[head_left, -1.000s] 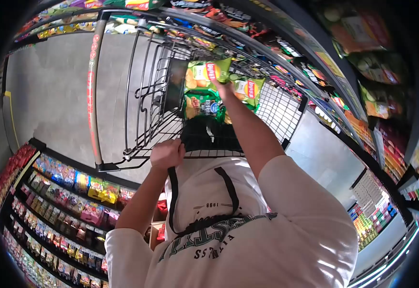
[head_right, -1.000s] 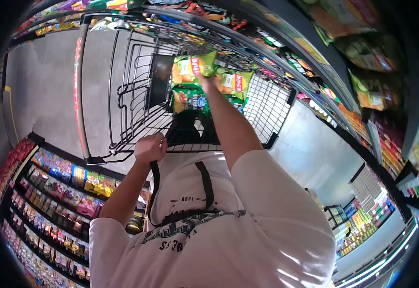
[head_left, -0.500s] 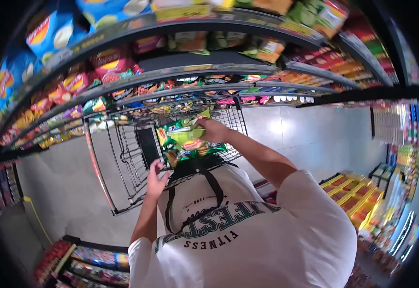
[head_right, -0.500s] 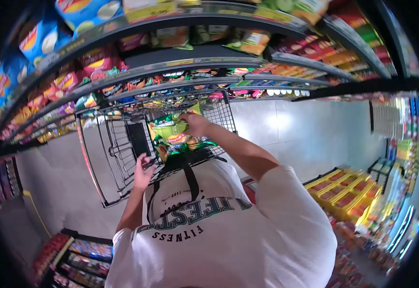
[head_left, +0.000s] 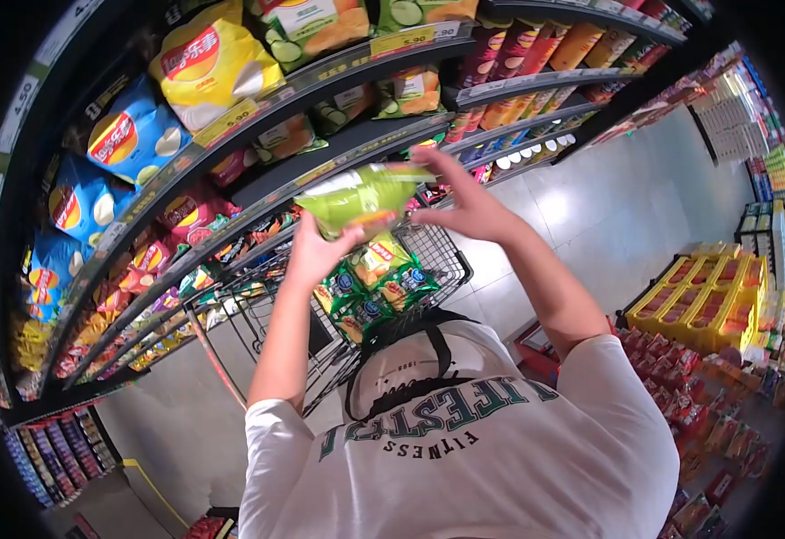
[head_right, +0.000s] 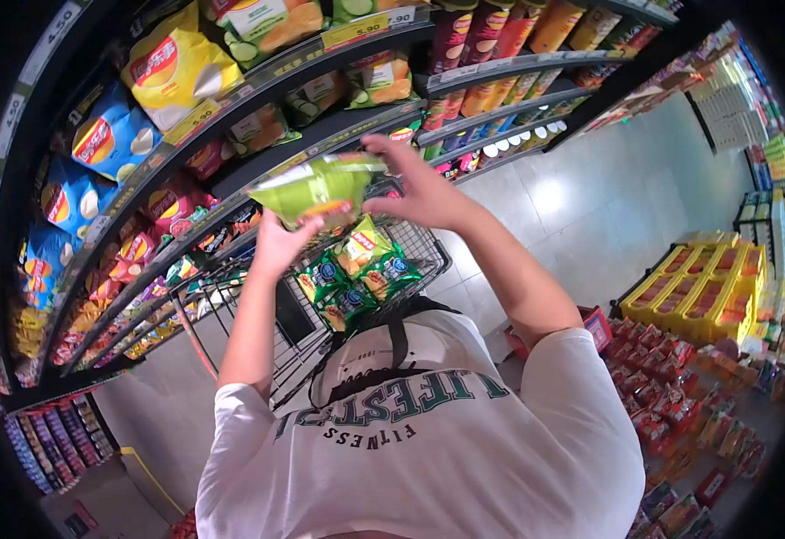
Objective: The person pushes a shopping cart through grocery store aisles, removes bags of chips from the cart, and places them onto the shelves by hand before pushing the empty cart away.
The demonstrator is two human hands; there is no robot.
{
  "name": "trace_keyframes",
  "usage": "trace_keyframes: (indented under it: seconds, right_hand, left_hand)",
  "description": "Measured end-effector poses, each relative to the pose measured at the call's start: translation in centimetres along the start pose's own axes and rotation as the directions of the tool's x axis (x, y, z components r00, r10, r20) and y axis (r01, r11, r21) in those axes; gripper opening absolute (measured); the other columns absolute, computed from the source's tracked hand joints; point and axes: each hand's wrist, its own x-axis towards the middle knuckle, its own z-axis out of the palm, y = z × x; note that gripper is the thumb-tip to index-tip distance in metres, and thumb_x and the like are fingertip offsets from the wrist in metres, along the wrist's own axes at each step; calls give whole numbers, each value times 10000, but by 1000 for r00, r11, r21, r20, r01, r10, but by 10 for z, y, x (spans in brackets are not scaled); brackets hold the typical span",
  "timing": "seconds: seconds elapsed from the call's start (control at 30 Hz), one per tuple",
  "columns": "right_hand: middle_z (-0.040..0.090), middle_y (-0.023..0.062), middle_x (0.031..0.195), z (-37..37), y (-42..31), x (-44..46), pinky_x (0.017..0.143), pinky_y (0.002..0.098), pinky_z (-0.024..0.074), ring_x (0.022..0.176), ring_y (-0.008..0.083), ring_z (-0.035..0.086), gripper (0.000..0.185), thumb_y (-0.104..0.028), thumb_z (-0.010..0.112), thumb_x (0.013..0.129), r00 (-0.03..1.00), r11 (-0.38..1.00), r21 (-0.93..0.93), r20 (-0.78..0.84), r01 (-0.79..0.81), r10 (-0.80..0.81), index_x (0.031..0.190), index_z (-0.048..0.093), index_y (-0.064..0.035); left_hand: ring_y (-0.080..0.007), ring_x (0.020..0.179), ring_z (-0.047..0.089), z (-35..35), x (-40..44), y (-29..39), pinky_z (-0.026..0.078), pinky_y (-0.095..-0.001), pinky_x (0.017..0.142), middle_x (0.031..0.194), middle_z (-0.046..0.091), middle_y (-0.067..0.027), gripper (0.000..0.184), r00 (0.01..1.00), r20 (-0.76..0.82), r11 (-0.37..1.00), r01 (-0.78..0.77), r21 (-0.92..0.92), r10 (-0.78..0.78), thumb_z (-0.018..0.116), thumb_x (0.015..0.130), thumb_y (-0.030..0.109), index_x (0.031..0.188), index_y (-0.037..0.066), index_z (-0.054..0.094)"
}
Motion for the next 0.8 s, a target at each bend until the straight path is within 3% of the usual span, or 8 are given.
trace_keyframes:
  seconds: [0.17,0.23,0.27,0.37,0.57,0.67,0.77,0.8]
  right_hand:
    - [585,70,1166,-34,77,-57,915,343,516,1066,188,617,594,-144,730,914,953,956,250,-219,-155,211,1419,420,-94]
    - [637,53,1027,-26,124,-105,808,315,519,894,155,633,431,-175,690,947,929,955,206,-261,-212,263,1315,485,-84]
    - [653,67,966,-23,132,-132,782,314,510,858,156,628,445,-184,696,927,901,923,-43,-239,-383,363,1311,498,-83]
    - [671,87,859,6,171,-220,727,353,518,785,193,646,440,-176,666,909,824,824,-88,-168,-560,542,1314,518,-86]
    - [699,148,1005,62,223,-406,821,411,538,933,299,679,490,-266,708,863,411,378,-293,-55,-878,910,1301,556,-111]
    - [700,202,1132,74,243,-473,890,439,547,1043,337,685,593,-365,724,829,158,151,-500,28,-853,987,1335,563,-100]
    - [695,204,1124,65,213,-460,941,428,522,1054,364,672,516,-322,702,857,-33,-44,-331,-38,-942,999,1309,573,-110]
    - [696,208,1117,65,215,-458,931,429,526,1047,364,674,508,-325,694,862,44,22,-303,-65,-953,997,1304,573,-105]
  left_hand:
    - [-257,1041,666,-18,71,2,514,-369,926,1170,678,-180,622,915,-253,869,-171,464,315,886,751,219,1222,-41,573]
    - [-262,1046,664,-9,99,-15,499,-364,942,1161,689,-171,537,950,-236,979,-194,66,204,872,768,185,1192,-27,620]
    - [-262,1048,664,2,109,-16,495,-363,947,1157,692,-169,518,933,-253,966,-240,97,257,870,771,188,1176,-26,628]
    - [-254,1058,660,6,133,-40,482,-353,963,1158,691,-163,509,890,-289,930,-300,215,354,867,771,191,1161,-29,625]
    - [-335,1098,652,25,175,-53,480,-397,953,1154,675,-240,665,939,-294,907,-41,419,178,854,758,411,1174,-51,618]
    - [-336,1022,685,22,197,-53,488,-402,924,1032,713,-264,726,997,-71,985,-24,169,36,803,763,555,1071,-92,685]
    - [-325,942,711,20,217,-65,499,-392,891,932,728,-260,799,983,-97,925,177,336,-153,741,756,675,995,-87,721]
    - [-315,964,710,23,217,-66,502,-378,889,959,727,-261,860,985,-99,938,164,305,-140,717,737,728,1004,-89,717]
